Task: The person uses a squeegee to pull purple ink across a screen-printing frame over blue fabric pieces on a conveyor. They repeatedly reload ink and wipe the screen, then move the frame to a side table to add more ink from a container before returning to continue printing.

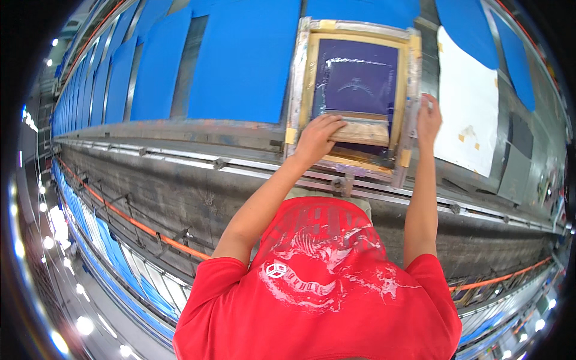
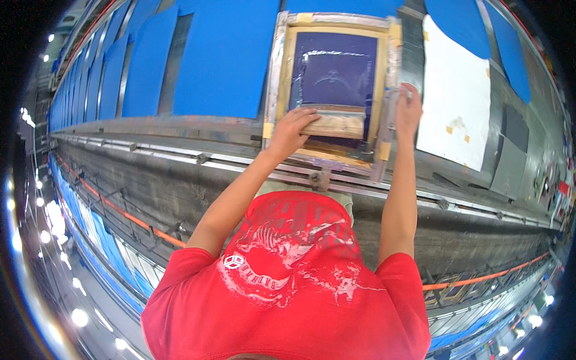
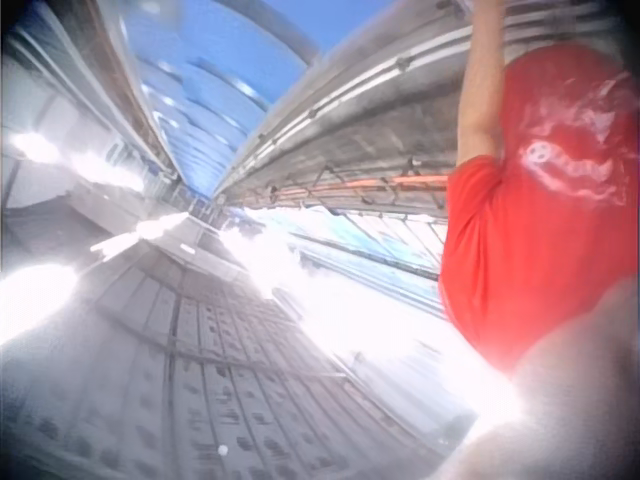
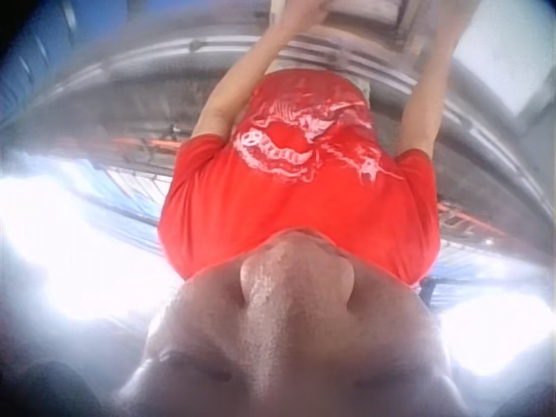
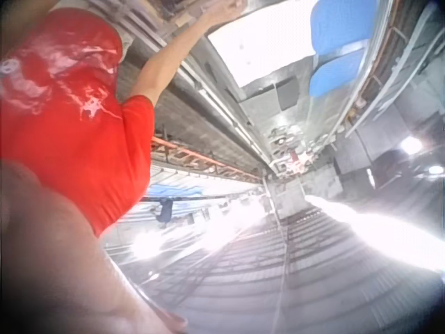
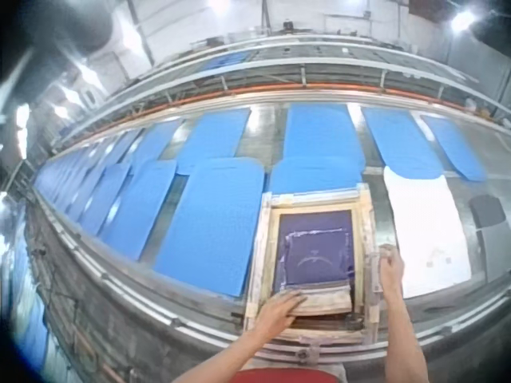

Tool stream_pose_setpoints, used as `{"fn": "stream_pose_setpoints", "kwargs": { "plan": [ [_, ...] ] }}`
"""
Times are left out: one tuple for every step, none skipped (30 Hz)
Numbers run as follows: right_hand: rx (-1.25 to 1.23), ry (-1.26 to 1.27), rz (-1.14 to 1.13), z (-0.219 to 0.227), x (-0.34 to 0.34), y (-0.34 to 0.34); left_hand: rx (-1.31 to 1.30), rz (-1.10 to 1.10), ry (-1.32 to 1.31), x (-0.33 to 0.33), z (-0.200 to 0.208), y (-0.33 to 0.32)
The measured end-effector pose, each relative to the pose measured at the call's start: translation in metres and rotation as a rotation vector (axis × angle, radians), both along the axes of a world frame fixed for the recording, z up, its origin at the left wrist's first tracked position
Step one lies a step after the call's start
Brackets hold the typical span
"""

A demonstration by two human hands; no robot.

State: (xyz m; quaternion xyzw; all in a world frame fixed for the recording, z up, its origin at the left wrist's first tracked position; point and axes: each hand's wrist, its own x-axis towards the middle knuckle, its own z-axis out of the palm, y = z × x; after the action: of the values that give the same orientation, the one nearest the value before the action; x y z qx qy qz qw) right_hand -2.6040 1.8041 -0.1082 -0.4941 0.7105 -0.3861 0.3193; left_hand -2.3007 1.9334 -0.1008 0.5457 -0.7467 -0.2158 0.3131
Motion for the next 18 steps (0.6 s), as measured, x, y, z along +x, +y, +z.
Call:
{"fn": "stream_pose_setpoints", "kwargs": {
  "plan": [
    [-0.063, 0.021, 0.022, 0.016, 0.01, 0.004, 0.0, 0.005, 0.018, 0.008, 0.006, 0.004],
    [-0.052, -0.02, 0.025, 0.029, 0.024, 0.007, -0.009, 0.002, 0.04, 0.019, 0.011, 0.006],
    [-0.042, -0.059, 0.029, 0.04, 0.039, 0.009, -0.016, 0.019, 0.027, 0.031, 0.017, 0.009],
    [-0.069, -0.093, 0.059, 0.045, 0.063, 0.011, -0.024, 0.027, 0.019, 0.051, 0.02, 0.013],
    [-0.092, -0.128, 0.08, 0.045, 0.092, 0.014, -0.036, 0.029, 0.013, 0.075, 0.022, 0.016],
    [-0.145, -0.176, 0.122, 0.042, 0.119, 0.017, -0.029, 0.032, -0.002, 0.102, 0.022, 0.018],
    [-0.158, -0.115, 0.102, 0.035, 0.15, 0.018, -0.018, 0.042, -0.02, 0.131, 0.021, 0.02],
    [-0.202, -0.064, 0.106, 0.024, 0.184, 0.015, 0.005, 0.041, -0.032, 0.16, 0.018, 0.019],
    [-0.238, -0.011, 0.103, 0.012, 0.215, 0.019, 0.031, 0.035, -0.041, 0.191, 0.015, 0.02],
    [-0.179, -0.039, 0.082, 0.001, 0.241, 0.023, 0.048, 0.026, -0.075, 0.22, 0.012, 0.02],
    [-0.084, -0.056, 0.049, -0.009, 0.262, 0.026, 0.058, 0.023, -0.097, 0.245, 0.008, 0.022],
    [-0.122, -0.018, 0.063, -0.018, 0.28, 0.029, 0.081, 0.005, -0.109, 0.271, 0.004, 0.024],
    [-0.116, 0.031, 0.055, -0.025, 0.294, 0.033, 0.106, -0.019, -0.114, 0.291, 0.001, 0.025],
    [-0.144, 0.018, 0.048, -0.033, 0.311, 0.036, 0.109, -0.024, -0.13, 0.309, -0.001, 0.027],
    [-0.12, 0.011, 0.008, -0.038, 0.321, 0.038, 0.111, -0.034, -0.149, 0.323, -0.002, 0.027],
    [-0.165, -0.005, 0.023, -0.04, 0.331, 0.039, 0.102, -0.029, -0.158, 0.336, -0.004, 0.026],
    [-0.161, -0.023, 0.014, -0.041, 0.336, 0.04, 0.085, -0.009, -0.162, 0.341, -0.004, 0.026],
    [-0.144, -0.042, 0.004, -0.041, 0.341, 0.041, 0.07, -0.023, -0.19, 0.346, -0.005, 0.027]
  ]
}}
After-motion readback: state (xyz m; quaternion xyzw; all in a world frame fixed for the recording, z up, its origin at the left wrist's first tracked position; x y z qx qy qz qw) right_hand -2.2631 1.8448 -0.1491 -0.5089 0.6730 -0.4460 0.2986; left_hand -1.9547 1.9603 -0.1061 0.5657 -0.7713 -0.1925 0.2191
